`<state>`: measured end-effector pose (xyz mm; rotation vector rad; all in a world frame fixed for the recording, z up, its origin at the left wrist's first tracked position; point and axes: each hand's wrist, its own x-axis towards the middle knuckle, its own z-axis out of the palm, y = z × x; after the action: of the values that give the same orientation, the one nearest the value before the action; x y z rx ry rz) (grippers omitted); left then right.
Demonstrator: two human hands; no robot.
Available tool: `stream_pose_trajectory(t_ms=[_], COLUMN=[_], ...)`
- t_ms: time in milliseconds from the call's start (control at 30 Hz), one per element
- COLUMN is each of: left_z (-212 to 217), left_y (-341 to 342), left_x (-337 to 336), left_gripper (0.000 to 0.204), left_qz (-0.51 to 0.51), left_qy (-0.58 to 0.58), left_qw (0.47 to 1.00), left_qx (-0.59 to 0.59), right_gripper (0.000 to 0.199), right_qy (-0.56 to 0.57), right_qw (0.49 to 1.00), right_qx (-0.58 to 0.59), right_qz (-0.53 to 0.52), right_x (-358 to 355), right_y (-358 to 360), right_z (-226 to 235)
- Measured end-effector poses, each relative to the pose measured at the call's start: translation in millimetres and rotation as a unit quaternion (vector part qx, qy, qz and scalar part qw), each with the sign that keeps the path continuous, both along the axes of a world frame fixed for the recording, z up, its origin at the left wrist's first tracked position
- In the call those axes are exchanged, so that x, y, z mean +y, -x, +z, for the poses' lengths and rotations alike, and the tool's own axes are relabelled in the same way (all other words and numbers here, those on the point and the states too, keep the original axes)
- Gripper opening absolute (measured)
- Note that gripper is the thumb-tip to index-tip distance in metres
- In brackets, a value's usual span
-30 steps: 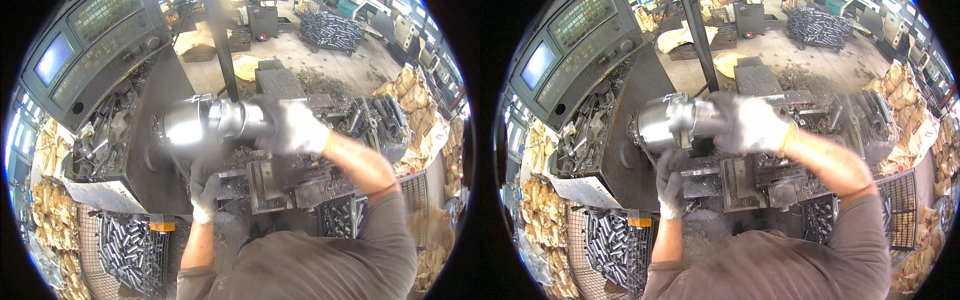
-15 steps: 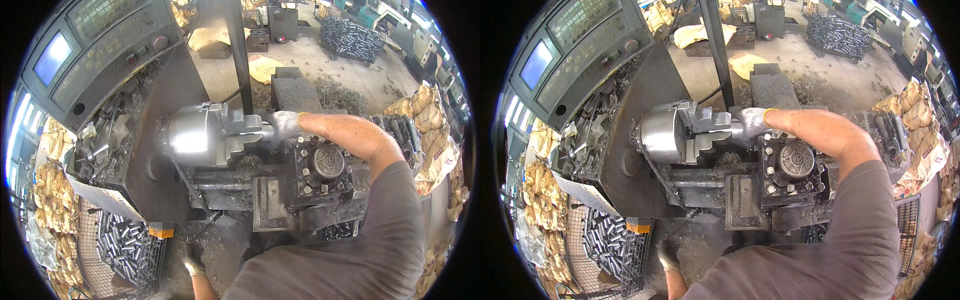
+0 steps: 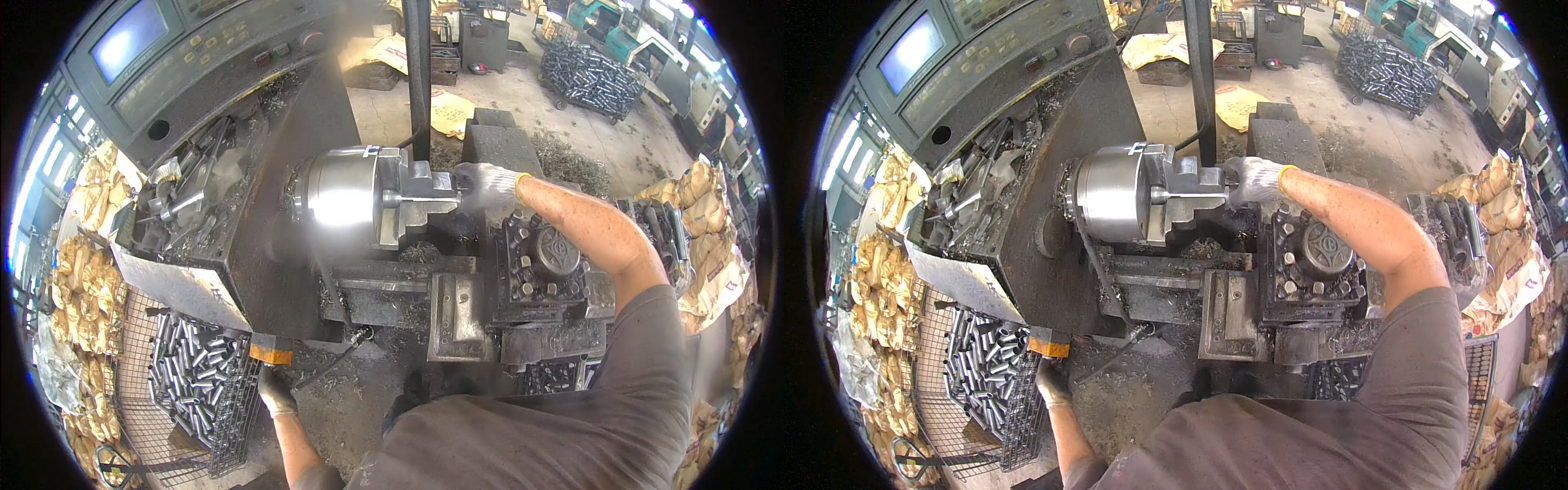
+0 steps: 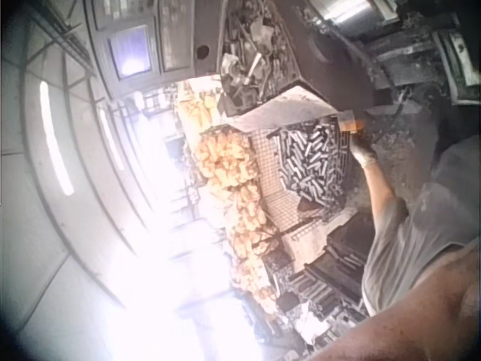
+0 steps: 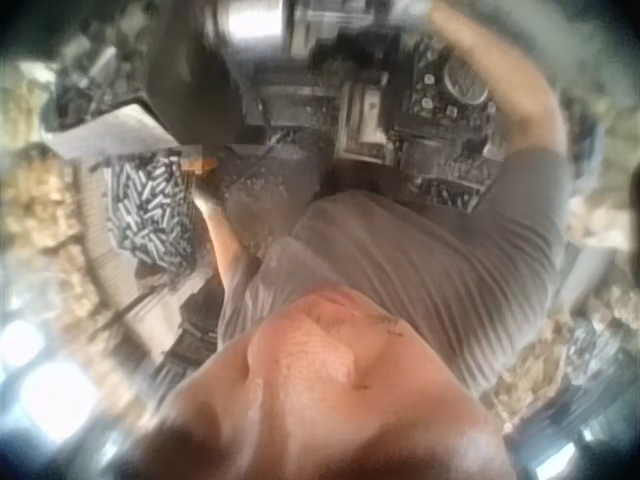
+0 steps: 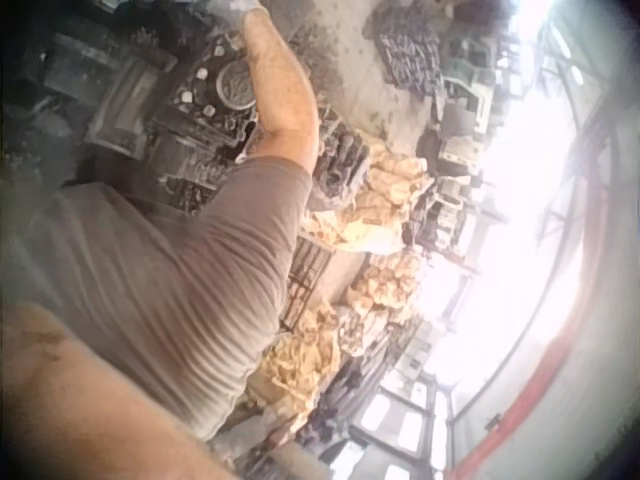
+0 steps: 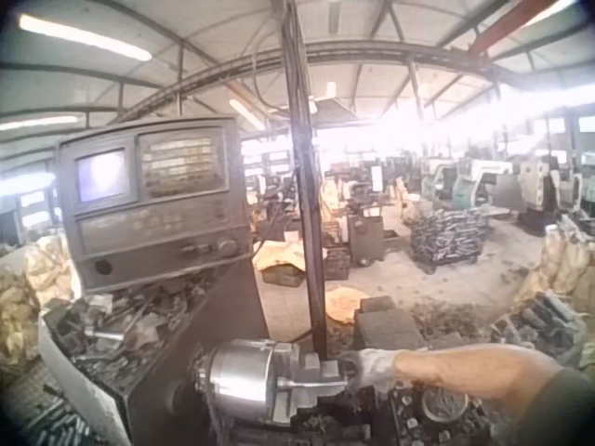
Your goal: The person operates a metal lathe to machine cylindrical metal parts. They repeatedly load raw metal tubes into the chuck, secure them, and then remove the finished parts, placing them into a wire basket.
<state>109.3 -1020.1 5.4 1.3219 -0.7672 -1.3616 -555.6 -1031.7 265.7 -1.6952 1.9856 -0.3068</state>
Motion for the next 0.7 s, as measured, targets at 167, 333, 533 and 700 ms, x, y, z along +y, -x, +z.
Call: stream_pose_trajectory(t_ms=[167,333,533,700], left_z=[39.4,155.1,316.9,401.2], left_y=[37.3,99.3,265.0,365.9], left_x=[24.4,24.7,-101.3,-199.1], left_gripper=[0.048,0.048,0.050,0.081], left_qz=[0.122,0.133,0.034,-0.042], left_qy=[0.002,0.439,0.595,0.381], left_qw=[0.957,0.728,0.607,0.651], left_qx=[-0.263,-0.509,-0.525,-0.655], right_gripper=[0.058,0.036,0.033,0.025], right_qy=[0.144,0.318,0.314,0.181], right_qw=[0.980,0.915,0.897,0.850], right_qx=[-0.004,-0.125,-0.223,-0.384], right_qz=[-0.138,-0.216,-0.215,-0.312], right_x=[73.1,216.4,296.1,315.9], right_y=[-24.2,-86.5,-130.4,-146.6], right_z=[38.6,58.6,1.6,-37.4])
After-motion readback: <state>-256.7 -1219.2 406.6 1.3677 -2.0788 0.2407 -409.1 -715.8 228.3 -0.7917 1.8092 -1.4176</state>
